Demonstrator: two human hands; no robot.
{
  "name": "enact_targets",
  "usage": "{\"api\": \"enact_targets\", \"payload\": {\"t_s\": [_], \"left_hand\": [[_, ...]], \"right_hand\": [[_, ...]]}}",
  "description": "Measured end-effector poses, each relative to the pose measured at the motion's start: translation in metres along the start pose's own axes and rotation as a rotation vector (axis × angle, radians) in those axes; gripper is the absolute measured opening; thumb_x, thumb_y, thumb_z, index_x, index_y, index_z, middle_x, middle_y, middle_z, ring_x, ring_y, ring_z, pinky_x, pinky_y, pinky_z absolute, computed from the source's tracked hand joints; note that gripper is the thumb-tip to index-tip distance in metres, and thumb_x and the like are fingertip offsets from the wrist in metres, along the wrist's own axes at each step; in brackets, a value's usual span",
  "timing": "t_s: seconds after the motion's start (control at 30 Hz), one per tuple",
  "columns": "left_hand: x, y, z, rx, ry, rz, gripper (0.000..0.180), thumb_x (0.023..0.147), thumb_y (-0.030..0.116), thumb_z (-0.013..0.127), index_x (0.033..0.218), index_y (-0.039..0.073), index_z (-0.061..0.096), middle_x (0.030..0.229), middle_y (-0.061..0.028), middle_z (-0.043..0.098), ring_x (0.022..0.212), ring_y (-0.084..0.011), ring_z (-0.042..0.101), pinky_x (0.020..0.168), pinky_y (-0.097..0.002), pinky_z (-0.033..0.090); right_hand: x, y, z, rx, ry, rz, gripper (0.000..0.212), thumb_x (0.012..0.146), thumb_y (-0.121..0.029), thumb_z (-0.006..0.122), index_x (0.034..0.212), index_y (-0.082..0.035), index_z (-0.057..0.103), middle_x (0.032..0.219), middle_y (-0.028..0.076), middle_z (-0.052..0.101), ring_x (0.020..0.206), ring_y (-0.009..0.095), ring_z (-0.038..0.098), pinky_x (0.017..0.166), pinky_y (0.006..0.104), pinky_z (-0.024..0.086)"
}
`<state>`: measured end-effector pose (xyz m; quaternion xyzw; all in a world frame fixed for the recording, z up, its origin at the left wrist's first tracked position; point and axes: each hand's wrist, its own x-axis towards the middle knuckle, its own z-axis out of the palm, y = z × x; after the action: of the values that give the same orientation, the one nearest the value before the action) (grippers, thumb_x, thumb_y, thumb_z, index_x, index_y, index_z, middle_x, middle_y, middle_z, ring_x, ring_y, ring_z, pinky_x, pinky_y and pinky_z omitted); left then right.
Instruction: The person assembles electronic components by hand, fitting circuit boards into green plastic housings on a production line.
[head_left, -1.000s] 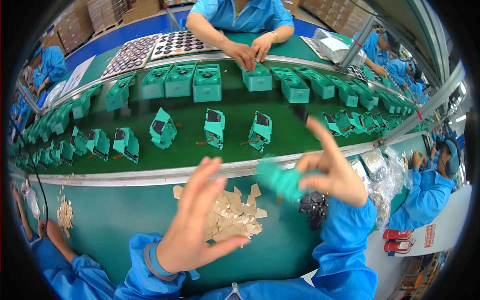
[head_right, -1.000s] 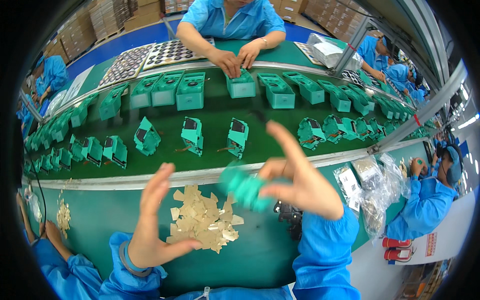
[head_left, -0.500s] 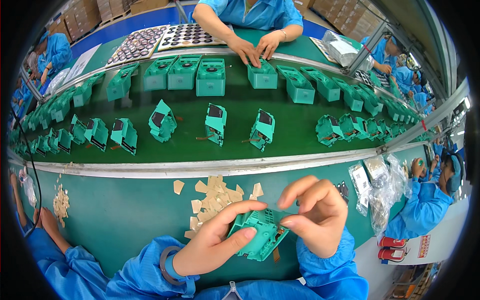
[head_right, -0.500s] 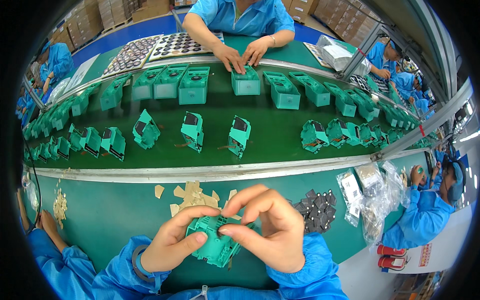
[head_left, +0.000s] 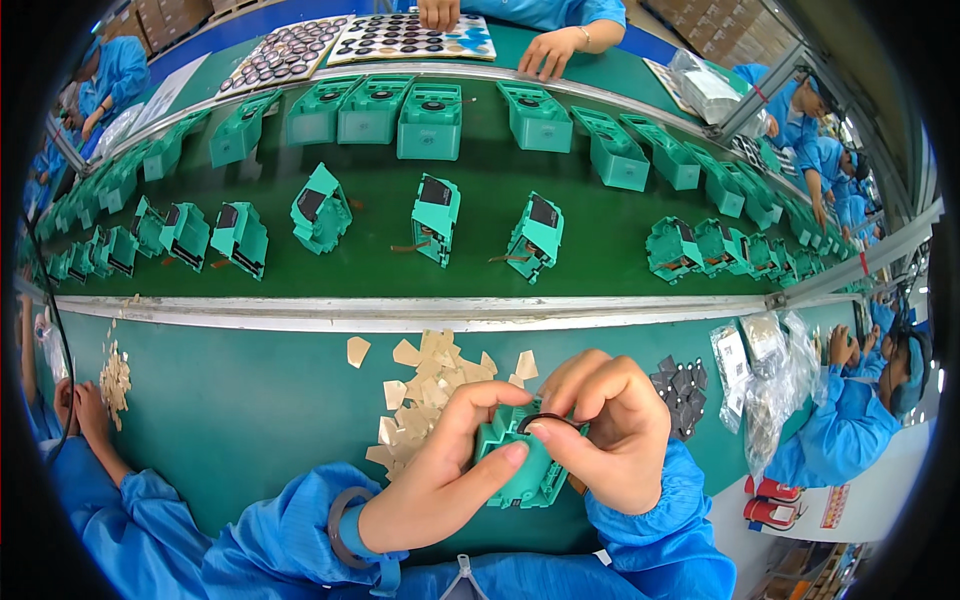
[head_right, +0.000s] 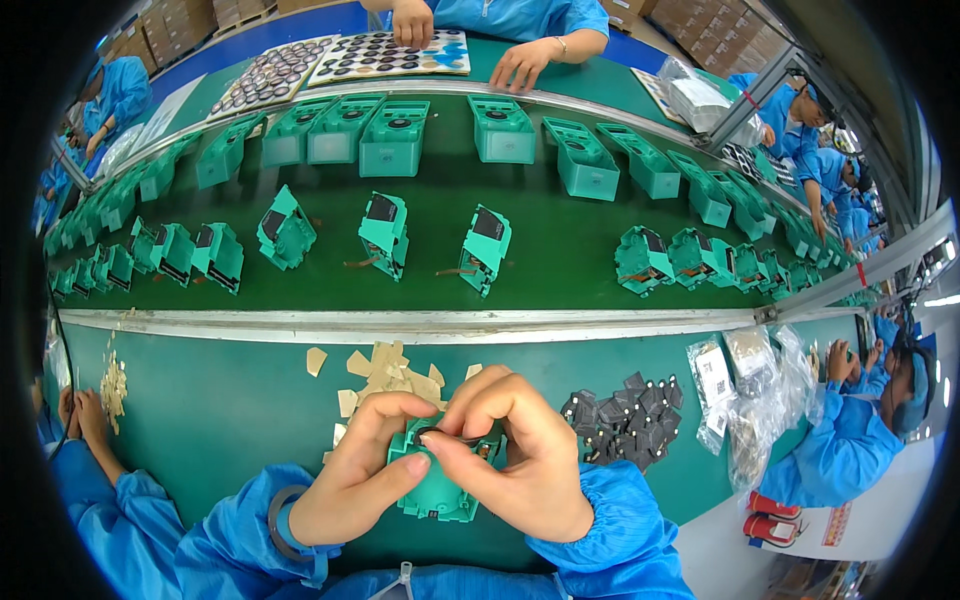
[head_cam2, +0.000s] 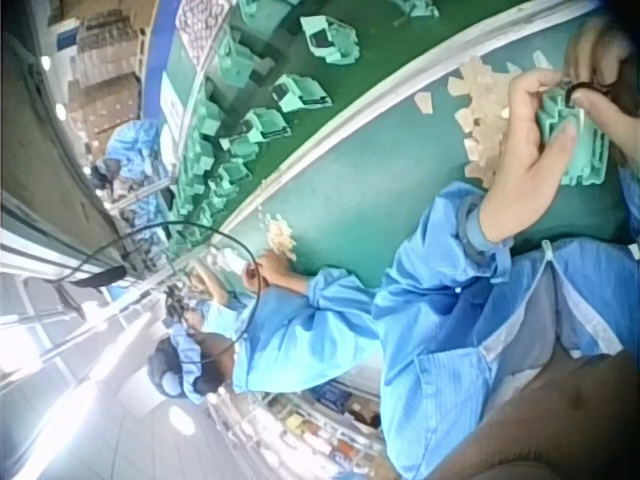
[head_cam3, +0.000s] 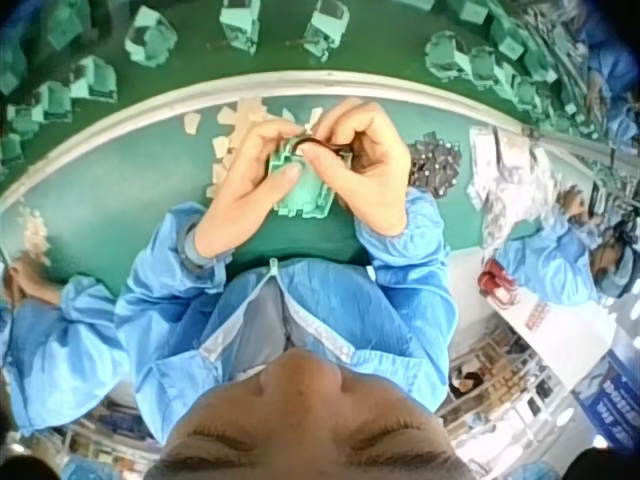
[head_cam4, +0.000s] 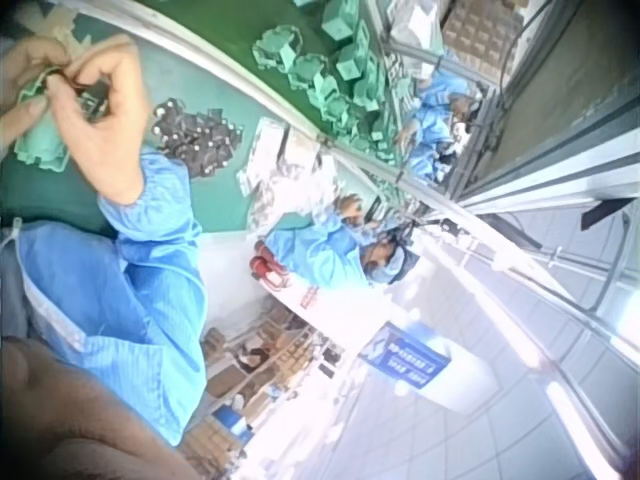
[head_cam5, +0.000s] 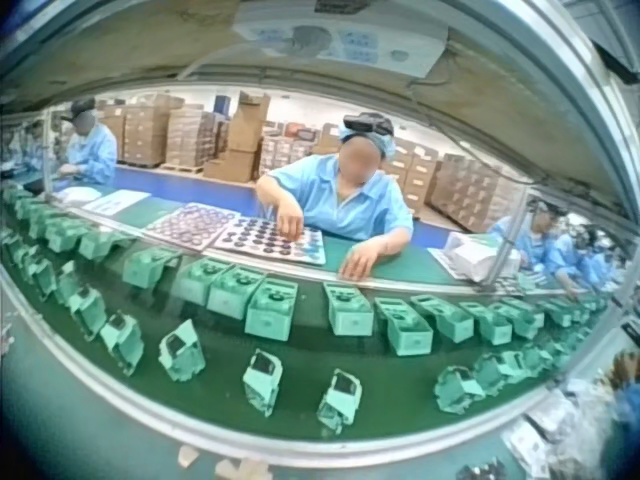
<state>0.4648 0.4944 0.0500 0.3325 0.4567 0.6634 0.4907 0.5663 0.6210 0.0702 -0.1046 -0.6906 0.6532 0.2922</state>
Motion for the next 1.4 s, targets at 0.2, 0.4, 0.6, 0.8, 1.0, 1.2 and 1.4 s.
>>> {"api": "enact_targets", "payload": {"t_s": [0.2,0.4,0.6,0.8,1.0,1.2,1.4], "left_hand": [[0.002,-0.004,0.0,-0.001,-0.002,-0.002,0.034,0.091,0.007,0.049,0.122,0.001,0.036,0.112,-0.007,0.042,0.105,-0.0109,0.04,0.089,-0.0242,0.034],[0.006,-0.005,0.0,0.008,-0.009,-0.064,0.03,0.091,0.006,0.047,0.119,0.002,0.037,0.117,-0.0085,0.045,0.112,-0.0147,0.04,0.096,-0.0298,0.03],[0.009,-0.008,0.001,0.035,0.003,-0.062,0.03,0.091,0.007,0.047,0.119,0.002,0.038,0.117,-0.0081,0.045,0.113,-0.0145,0.04,0.097,-0.0299,0.03],[0.012,-0.011,0.003,0.059,0.003,-0.052,0.028,0.091,0.005,0.048,0.118,0.002,0.04,0.116,-0.0079,0.046,0.112,-0.0141,0.041,0.097,-0.0298,0.031],[0.015,-0.018,0.007,0.066,0.002,-0.02,0.026,0.09,0.003,0.048,0.115,0.002,0.041,0.113,-0.0074,0.047,0.108,-0.013,0.043,0.094,-0.0289,0.033],[0.018,-0.019,0.012,0.077,0.023,0.001,0.021,0.09,0.002,0.048,0.11,0.002,0.043,0.108,-0.0075,0.049,0.104,-0.0119,0.045,0.091,-0.028,0.035],[0.02,-0.018,0.018,0.141,0.016,0.016,0.018,0.089,0.002,0.048,0.106,0.001,0.043,0.105,-0.0077,0.05,0.101,-0.011,0.047,0.089,-0.0274,0.037]], "right_hand": [[-0.001,0.005,-0.005,-0.129,-0.01,-0.083,0.029,0.069,0.012,0.067,0.078,-0.006,0.046,0.079,0.008,0.057,0.072,0.017,0.052,0.064,0.0273,0.042],[0.0,0.007,-0.009,-0.338,-0.025,-0.24,0.03,0.066,0.011,0.069,0.077,-0.006,0.047,0.077,0.007,0.058,0.068,0.02,0.054,0.063,0.0291,0.042],[-0.001,0.009,-0.013,-0.393,-0.028,-0.26,0.031,0.064,0.01,0.07,0.077,-0.006,0.047,0.078,0.007,0.058,0.069,0.021,0.055,0.063,0.0302,0.042],[-0.002,0.009,-0.017,-0.387,-0.034,-0.227,0.03,0.064,0.01,0.069,0.077,-0.006,0.047,0.078,0.008,0.058,0.07,0.022,0.055,0.063,0.0309,0.043],[-0.004,0.009,-0.022,-0.439,-0.04,-0.259,0.03,0.064,0.01,0.069,0.077,-0.006,0.047,0.077,0.008,0.058,0.069,0.022,0.054,0.063,0.0311,0.042],[-0.005,0.008,-0.025,-0.475,-0.04,-0.251,0.03,0.065,0.01,0.069,0.077,-0.006,0.047,0.075,0.008,0.058,0.067,0.022,0.055,0.063,0.0313,0.042],[-0.007,0.005,-0.031,-0.424,-0.021,-0.152,0.027,0.068,0.009,0.068,0.078,-0.005,0.046,0.075,0.008,0.058,0.067,0.02,0.055,0.063,0.0302,0.043]]}}
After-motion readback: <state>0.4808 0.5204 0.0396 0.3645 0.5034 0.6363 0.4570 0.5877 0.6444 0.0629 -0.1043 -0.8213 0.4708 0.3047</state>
